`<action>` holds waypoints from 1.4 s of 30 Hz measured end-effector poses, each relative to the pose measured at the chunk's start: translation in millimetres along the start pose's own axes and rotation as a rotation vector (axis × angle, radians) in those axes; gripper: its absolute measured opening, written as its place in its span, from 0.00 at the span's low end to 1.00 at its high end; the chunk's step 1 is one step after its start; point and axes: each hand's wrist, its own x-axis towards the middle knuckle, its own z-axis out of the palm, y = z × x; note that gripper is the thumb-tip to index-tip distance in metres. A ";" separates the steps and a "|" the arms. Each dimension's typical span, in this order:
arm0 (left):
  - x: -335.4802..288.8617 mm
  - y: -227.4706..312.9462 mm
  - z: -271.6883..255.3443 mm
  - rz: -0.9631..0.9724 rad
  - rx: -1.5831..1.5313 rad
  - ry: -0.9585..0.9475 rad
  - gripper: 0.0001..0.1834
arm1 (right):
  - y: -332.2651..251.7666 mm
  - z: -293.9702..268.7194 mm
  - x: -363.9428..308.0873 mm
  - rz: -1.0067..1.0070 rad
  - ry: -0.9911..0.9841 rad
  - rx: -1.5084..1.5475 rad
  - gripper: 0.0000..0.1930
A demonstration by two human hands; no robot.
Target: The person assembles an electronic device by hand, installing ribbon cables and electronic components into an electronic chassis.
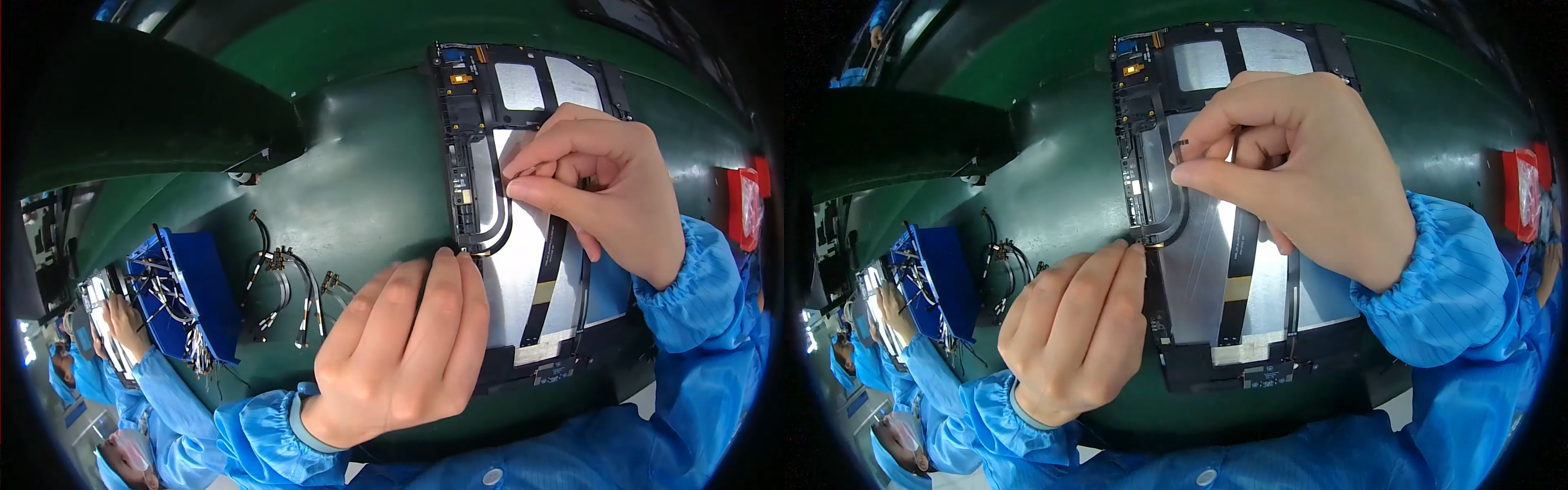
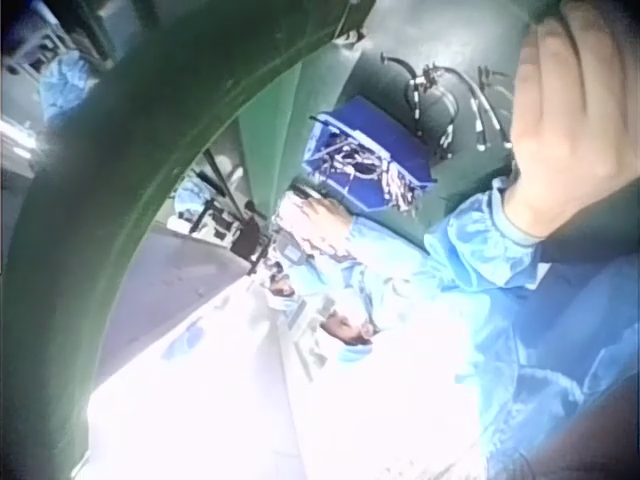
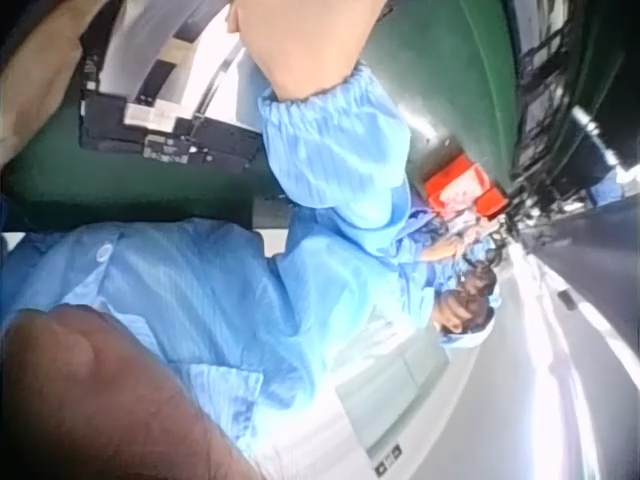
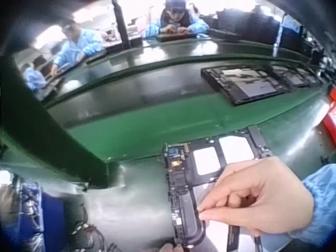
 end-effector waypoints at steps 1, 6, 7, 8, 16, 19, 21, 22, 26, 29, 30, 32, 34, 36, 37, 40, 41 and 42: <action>1.8 4.1 1.6 0.005 0.001 0.003 0.06 | 0.6 0.4 0.0 -0.002 0.006 0.000 0.05; 8.3 19.5 11.0 0.042 -0.153 0.116 0.09 | 6.6 6.0 1.5 -0.214 0.045 -0.042 0.04; 8.3 21.1 16.6 0.022 -0.155 0.112 0.10 | 6.7 6.4 1.8 -0.209 0.050 -0.043 0.04; 9.8 21.3 14.4 0.025 -0.142 0.074 0.09 | 6.7 7.3 2.4 -0.186 0.060 -0.020 0.04; 7.0 22.2 17.9 0.040 -0.085 0.062 0.08 | 11.8 10.5 8.5 -0.176 0.132 0.020 0.07; 6.2 22.6 18.0 0.037 -0.087 0.053 0.08 | 16.3 9.6 13.8 -0.268 0.123 -0.082 0.10; 5.4 22.5 18.9 0.030 -0.095 0.042 0.08 | 12.5 12.4 14.5 -0.195 0.152 -0.032 0.09; 5.7 22.8 19.6 0.032 -0.094 0.052 0.08 | 7.7 13.5 13.9 -0.193 0.153 -0.033 0.09; 6.8 21.5 19.3 0.046 -0.097 0.057 0.08 | 2.7 13.5 15.2 -0.203 0.212 -0.059 0.07; 6.7 21.5 23.6 0.030 -0.102 0.070 0.09 | 12.2 8.1 20.9 -0.263 0.173 -0.181 0.05; 6.8 21.6 23.6 0.033 -0.101 0.070 0.09 | 15.6 6.1 20.9 -0.309 0.125 -0.283 0.05; 7.4 20.9 12.6 0.006 -0.120 0.038 0.09 | 10.0 4.9 5.6 -0.549 0.131 -0.460 0.06; 7.0 20.7 13.7 0.018 -0.089 0.052 0.07 | 3.6 10.9 -13.5 -0.673 0.104 -0.670 0.13; 7.6 24.6 14.4 0.033 -0.066 0.071 0.06 | -5.2 0.6 -13.7 -0.633 0.068 -0.779 0.14; 7.5 23.7 14.2 0.012 -0.109 0.028 0.07 | -10.9 -3.1 -11.5 -0.601 0.045 -0.877 0.14; 3.4 24.3 -5.8 -0.046 -0.186 -0.060 0.14 | -15.8 -18.8 -30.8 -0.472 0.135 -0.878 0.24; -4.0 27.5 -13.3 -0.108 -0.235 -0.130 0.20 | -10.0 -27.3 -42.0 -0.456 0.238 -0.831 0.29; -7.4 31.3 -28.6 -0.223 -0.349 -0.218 0.30 | 2.0 -42.3 -56.3 -0.296 0.224 -0.882 0.37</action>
